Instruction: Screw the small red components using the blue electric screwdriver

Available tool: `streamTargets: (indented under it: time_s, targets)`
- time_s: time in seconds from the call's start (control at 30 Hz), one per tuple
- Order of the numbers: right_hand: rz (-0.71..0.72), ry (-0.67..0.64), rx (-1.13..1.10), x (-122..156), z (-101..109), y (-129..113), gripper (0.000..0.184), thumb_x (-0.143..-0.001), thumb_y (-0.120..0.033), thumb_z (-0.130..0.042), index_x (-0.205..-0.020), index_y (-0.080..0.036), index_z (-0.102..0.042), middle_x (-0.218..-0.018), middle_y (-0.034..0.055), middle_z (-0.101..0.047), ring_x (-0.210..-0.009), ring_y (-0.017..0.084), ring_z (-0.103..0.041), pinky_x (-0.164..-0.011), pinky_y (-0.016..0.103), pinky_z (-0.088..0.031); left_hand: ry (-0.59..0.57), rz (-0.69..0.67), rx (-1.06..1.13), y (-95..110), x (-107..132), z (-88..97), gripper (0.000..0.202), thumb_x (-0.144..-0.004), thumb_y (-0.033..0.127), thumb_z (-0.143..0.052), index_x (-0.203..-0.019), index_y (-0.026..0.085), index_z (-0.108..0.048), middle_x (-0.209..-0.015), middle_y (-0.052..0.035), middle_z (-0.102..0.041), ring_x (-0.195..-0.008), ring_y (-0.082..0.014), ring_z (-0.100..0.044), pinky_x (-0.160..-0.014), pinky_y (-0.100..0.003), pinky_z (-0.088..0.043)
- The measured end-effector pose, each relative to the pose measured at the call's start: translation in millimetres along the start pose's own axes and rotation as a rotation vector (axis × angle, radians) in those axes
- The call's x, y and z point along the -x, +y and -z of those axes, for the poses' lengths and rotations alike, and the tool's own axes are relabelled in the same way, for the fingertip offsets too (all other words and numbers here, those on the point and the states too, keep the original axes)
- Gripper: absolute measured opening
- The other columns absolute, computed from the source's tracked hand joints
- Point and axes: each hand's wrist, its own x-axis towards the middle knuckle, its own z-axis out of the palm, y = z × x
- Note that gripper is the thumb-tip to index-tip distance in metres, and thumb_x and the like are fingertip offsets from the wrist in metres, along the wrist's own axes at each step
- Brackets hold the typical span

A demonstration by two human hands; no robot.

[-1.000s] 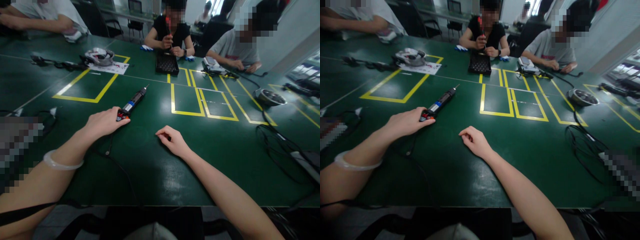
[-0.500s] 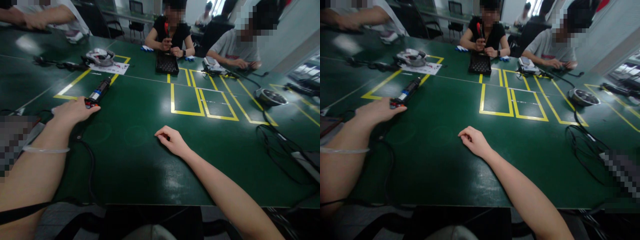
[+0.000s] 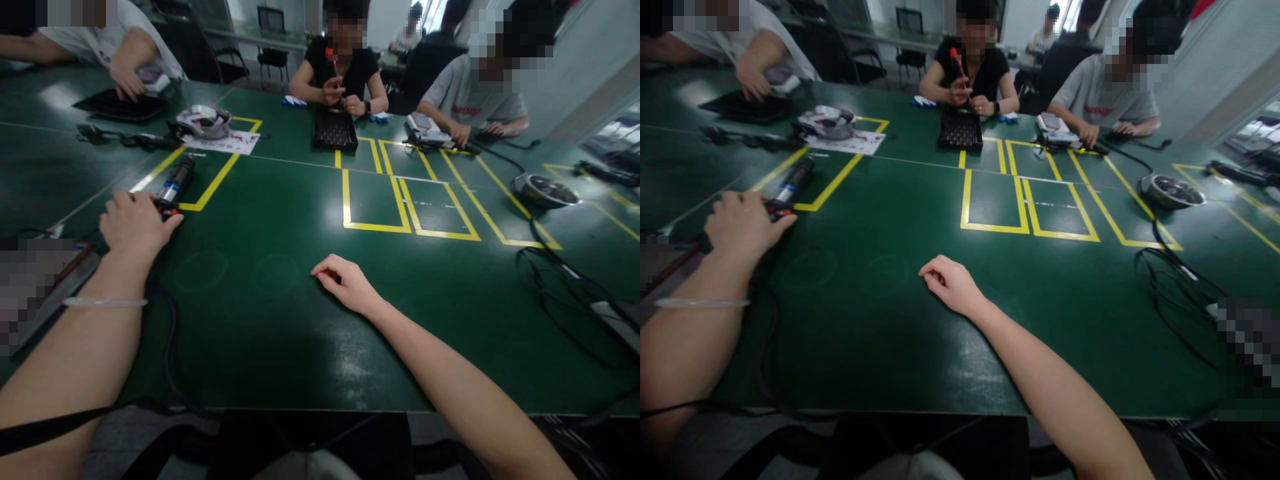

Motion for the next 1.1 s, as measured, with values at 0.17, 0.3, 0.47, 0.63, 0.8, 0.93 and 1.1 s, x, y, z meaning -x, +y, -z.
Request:
streamTargets:
  time_s: [0.17,0.3,0.47,0.63,0.8,0.93,1.1]
  targets:
    - [-0.004,0.002,0.005,-0.8,-0.2,-1.2,0.015,-0.094,-0.014,-0.054,-0.095,-0.018,-0.068,-0.087,0.0025,-0.063,-0.069,0.012,-0.056,-0.066,0.024,-0.045,-0.006,-0.029,0.024,8.8,2.4,6.9,0.070,-0.093,0.060,-0.040,-0.132,0.003,-0.049,-0.138,-0.0293,-0.041,-0.123,-0.0462,-0.048,-0.090,-0.058,-0.048]
    - [0.002,0.000,0.000,-0.1,-0.6,0.0,0.014,-0.093,-0.014,-0.055,-0.096,-0.018,-0.068,-0.087,0.0024,-0.063,-0.069,0.012,-0.056,-0.066,0.025,-0.045,-0.026,-0.041,-0.002,9.1,0.3,5.4,0.066,-0.093,0.059,-0.042,-0.130,0.006,-0.053,-0.139,-0.0264,-0.040,-0.122,-0.0443,-0.048,-0.089,-0.055,-0.048]
    - [-0.002,-0.004,-0.002,0.1,0.2,1.3,0.014,-0.094,-0.014,-0.055,-0.095,-0.019,-0.068,-0.089,0.0030,-0.064,-0.074,0.013,-0.057,-0.067,0.025,-0.045,-0.019,-0.037,0.008,3.6,-5.2,-2.2,0.068,-0.090,0.061,-0.044,-0.130,0.006,-0.054,-0.139,-0.0242,-0.040,-0.120,-0.0416,-0.047,-0.092,-0.056,-0.048]
    - [-0.003,-0.022,-0.006,-0.6,0.8,0.9,0.015,-0.093,-0.013,-0.054,-0.096,-0.019,-0.068,-0.092,0.0035,-0.065,-0.076,0.013,-0.058,-0.068,0.025,-0.045,-0.018,-0.042,0.015,1.0,-9.3,-6.0,0.066,-0.089,0.058,-0.046,-0.129,0.006,-0.053,-0.138,-0.0256,-0.038,-0.119,-0.0436,-0.047,-0.091,-0.060,-0.047]
    - [0.011,-0.021,-0.001,-0.6,1.1,-0.1,0.015,-0.093,-0.013,-0.054,-0.094,-0.019,-0.068,-0.089,0.0034,-0.064,-0.074,0.013,-0.058,-0.067,0.025,-0.044,-0.019,-0.049,-0.003,2.1,-8.0,-6.1,0.066,-0.090,0.056,-0.046,-0.131,0.005,-0.053,-0.139,-0.0264,-0.038,-0.120,-0.0449,-0.047,-0.091,-0.062,-0.048]
    - [0.008,-0.026,0.003,-0.3,1.4,0.6,0.015,-0.093,-0.013,-0.055,-0.094,-0.019,-0.068,-0.089,0.0029,-0.064,-0.074,0.013,-0.058,-0.067,0.024,-0.045,-0.024,-0.044,-0.016,4.6,-6.5,-3.6,0.067,-0.090,0.059,-0.044,-0.129,0.005,-0.055,-0.138,-0.0258,-0.039,-0.120,-0.0441,-0.048,-0.091,-0.061,-0.049]
    - [0.022,-0.024,0.002,0.8,0.9,2.9,0.014,-0.093,-0.013,-0.055,-0.095,-0.019,-0.068,-0.089,0.0030,-0.064,-0.074,0.013,-0.059,-0.068,0.025,-0.045,-0.056,0.013,0.020,7.3,-5.8,0.1,0.082,-0.087,0.074,-0.037,-0.130,0.007,-0.055,-0.140,-0.0230,-0.039,-0.121,-0.0425,-0.048,-0.096,-0.060,-0.046]
